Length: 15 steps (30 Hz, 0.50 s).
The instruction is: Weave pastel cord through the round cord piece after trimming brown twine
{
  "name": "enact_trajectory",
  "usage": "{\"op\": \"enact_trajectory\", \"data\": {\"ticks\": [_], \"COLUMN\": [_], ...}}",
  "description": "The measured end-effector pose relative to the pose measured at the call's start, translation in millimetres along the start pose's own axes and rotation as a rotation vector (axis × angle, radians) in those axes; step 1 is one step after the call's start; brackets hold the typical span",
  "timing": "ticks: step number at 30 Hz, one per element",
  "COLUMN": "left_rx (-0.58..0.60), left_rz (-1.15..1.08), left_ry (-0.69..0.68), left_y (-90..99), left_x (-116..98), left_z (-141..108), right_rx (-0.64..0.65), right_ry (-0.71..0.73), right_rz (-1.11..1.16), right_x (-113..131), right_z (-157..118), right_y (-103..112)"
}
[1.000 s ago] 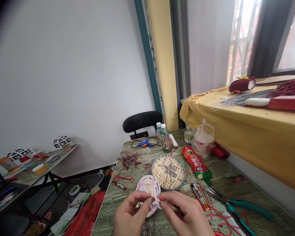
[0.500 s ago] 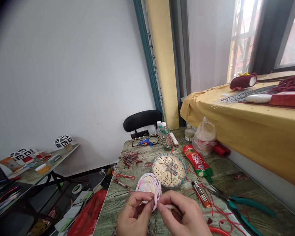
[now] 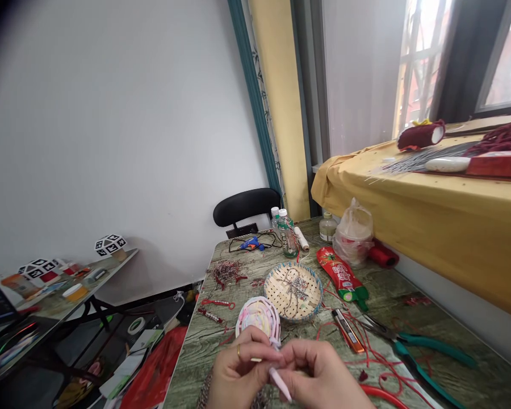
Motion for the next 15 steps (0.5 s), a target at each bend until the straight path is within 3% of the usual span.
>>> {"op": "enact_trajectory", "data": {"ticks": [1, 4, 7, 11, 15], "left_rx": [0.047, -0.039, -0.098, -0.067, -0.05], "left_rz": [0.048, 0.178, 0.396, 0.636, 0.734], "left_ry": [0.092, 0.201, 0.336, 0.474, 0.544], "left_y": [5.3, 44.4, 71.1, 71.5, 68.7], "left_x": [12.5, 40.8, 74.5, 109.5, 119.7], "left_z": [1.8, 13.3, 31.4, 50.4, 56.4], "right_rx": [-0.008, -0.097, -0.205, -0.295, -0.372], "right_ry": [-0.013, -0.006, 0.025, 0.08, 0.119], "right_rz": [-0.005, -0.017, -0.026, -0.061, -0.223], "right_x": [-1.0, 7.1, 24.6, 45.9, 56.3], "right_z": [-2.9, -16.1, -30.4, -44.3, -58.7], "right_y": [3.8, 26.8, 51.4, 62.4, 66.4]}}
Point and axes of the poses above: each hand's wrist, its own z-axis towards the middle knuckle, its own y-axis out of the back of the hand, x = y × z, the point moved 9 cm from there along z, towards the middle knuckle, and after that the axes turned 9 degrees about x, right-handed, at the moved point
